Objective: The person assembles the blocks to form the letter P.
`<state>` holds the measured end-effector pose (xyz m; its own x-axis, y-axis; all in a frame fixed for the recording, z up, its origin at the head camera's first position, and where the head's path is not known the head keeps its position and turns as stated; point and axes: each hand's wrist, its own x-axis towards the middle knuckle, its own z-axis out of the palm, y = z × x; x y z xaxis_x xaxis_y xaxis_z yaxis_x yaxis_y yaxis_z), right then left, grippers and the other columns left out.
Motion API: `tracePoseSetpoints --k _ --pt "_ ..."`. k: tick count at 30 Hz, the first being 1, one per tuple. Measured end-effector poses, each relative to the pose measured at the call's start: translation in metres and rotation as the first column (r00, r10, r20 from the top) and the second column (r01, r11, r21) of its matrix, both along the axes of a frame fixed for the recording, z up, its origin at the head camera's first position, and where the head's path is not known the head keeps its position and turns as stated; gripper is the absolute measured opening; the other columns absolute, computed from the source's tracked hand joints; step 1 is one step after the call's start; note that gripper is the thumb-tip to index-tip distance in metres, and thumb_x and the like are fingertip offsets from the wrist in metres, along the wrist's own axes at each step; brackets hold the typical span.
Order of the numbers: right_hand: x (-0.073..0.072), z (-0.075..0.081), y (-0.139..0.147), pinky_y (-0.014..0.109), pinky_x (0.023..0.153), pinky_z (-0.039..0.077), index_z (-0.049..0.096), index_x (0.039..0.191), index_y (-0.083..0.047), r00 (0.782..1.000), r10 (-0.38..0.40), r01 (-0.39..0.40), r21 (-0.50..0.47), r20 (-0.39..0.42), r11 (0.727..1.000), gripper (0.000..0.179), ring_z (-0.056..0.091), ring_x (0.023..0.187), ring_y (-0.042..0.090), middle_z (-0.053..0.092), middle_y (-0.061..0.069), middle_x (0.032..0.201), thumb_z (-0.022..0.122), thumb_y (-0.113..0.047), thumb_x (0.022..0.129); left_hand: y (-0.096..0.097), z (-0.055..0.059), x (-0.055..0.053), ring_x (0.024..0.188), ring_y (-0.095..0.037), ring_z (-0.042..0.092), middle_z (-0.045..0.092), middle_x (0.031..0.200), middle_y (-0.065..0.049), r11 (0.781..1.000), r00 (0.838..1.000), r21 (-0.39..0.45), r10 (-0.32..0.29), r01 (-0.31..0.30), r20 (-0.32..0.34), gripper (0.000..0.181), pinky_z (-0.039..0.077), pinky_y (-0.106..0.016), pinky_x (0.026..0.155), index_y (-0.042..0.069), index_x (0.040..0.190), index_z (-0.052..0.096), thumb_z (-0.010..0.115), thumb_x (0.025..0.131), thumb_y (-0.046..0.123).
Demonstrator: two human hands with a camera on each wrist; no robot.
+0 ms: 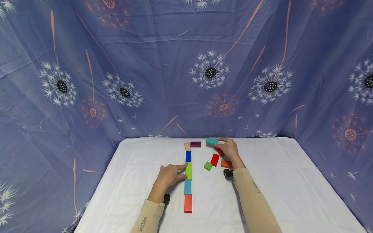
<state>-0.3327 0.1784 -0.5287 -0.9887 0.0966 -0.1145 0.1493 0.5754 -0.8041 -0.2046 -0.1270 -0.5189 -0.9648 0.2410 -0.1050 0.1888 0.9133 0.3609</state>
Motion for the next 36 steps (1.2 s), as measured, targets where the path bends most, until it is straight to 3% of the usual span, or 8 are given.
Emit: tracePoseSetpoints --k 12,20,26,36 --pt "-0.004 -0.005 -0.012 0.037 0.084 0.051 0.077 0.131 -0.019 1.000 -0.008 0.007 0.106 0.008 0.994 0.040 0.062 0.114 0.033 0.065 0.018 0.148 0.079 -0.033 0.094 0.002 0.003 -0.001 0.118 -0.038 0.073 0.078 0.126 -0.017 1.000 1.000 -0.001 -0.002 0.002 -0.002 0.060 0.043 -0.071 0.110 0.033 0.147 0.065 0.080 0.091 0.049" --pt "-0.006 -0.006 -0.018 0.033 0.065 0.046 0.080 0.126 -0.021 1.000 0.000 -0.005 0.230 0.024 0.973 0.038 0.064 0.090 0.029 0.078 0.014 0.116 0.084 -0.033 0.090 0.001 0.003 0.001 0.120 -0.037 0.072 0.078 0.127 -0.016 1.000 1.000 -0.001 0.004 -0.004 0.006 0.060 0.043 -0.070 0.111 0.034 0.147 0.065 0.079 0.091 0.050" --pt "-0.004 -0.005 -0.024 0.038 0.070 0.053 0.081 0.124 -0.019 1.000 0.014 -0.016 0.345 0.009 0.938 0.039 0.068 0.099 0.033 0.076 0.016 0.124 0.085 -0.034 0.087 0.001 0.002 0.002 0.119 -0.037 0.073 0.077 0.128 -0.016 1.000 1.000 0.009 0.007 -0.007 0.009 0.060 0.044 -0.069 0.108 0.034 0.146 0.066 0.080 0.091 0.050" --pt "-0.004 -0.003 -0.029 0.041 0.072 0.055 0.080 0.126 -0.021 1.000 0.014 -0.018 0.384 0.013 0.923 0.042 0.069 0.104 0.036 0.074 0.018 0.129 0.086 -0.035 0.087 -0.002 0.001 0.002 0.116 -0.037 0.074 0.078 0.127 -0.016 1.000 1.000 0.017 -0.006 0.007 -0.011 0.059 0.046 -0.067 0.104 0.033 0.146 0.066 0.080 0.090 0.050"
